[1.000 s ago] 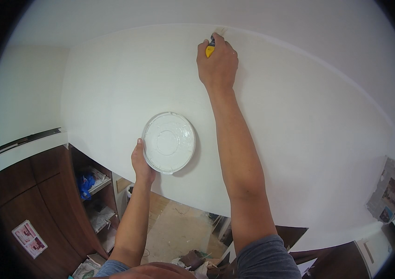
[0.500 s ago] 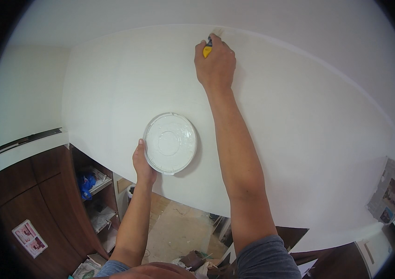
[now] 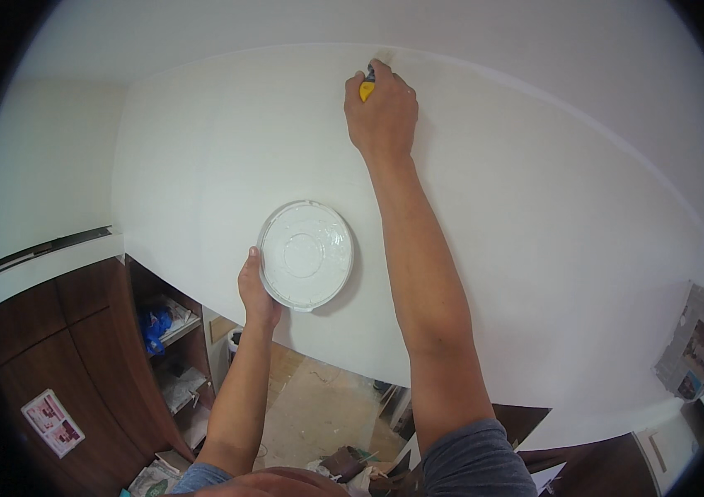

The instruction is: The person paints the ceiling using a small brush and a paint container. They repeatedly dip the brush into the container and apply white paint to the ceiling surface in short strokes.

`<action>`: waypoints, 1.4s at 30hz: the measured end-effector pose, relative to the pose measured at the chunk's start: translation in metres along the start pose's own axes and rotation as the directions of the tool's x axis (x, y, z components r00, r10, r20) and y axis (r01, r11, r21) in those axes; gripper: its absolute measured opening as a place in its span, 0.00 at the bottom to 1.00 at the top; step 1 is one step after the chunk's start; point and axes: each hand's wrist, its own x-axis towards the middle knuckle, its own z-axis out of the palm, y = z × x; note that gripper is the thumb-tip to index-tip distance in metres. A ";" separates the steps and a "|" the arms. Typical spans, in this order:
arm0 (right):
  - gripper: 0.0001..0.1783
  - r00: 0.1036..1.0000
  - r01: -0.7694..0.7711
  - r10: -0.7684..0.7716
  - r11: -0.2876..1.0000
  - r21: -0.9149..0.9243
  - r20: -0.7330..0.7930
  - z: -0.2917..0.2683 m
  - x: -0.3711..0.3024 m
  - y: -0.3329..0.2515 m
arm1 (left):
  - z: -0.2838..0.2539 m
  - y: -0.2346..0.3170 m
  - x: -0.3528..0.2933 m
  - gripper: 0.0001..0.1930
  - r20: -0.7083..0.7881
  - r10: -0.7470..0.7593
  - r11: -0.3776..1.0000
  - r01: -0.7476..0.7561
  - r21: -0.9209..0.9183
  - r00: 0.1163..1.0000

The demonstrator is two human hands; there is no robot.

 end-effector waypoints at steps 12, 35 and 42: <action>0.22 1.000 0.013 -0.013 1.000 0.017 0.012 0.005 -0.001 -0.004 | -0.002 -0.001 0.001 0.21 0.009 0.001 1.000 -0.001 0.007 1.000; 0.21 0.979 0.085 -0.089 0.996 -0.025 -0.185 -0.023 -0.022 0.027 | -0.003 -0.003 0.000 0.22 0.017 0.022 1.000 -0.023 0.009 1.000; 0.21 0.995 0.096 -0.097 0.994 -0.046 -0.022 0.005 -0.018 0.014 | -0.002 0.001 -0.002 0.22 0.008 0.013 1.000 -0.013 0.014 1.000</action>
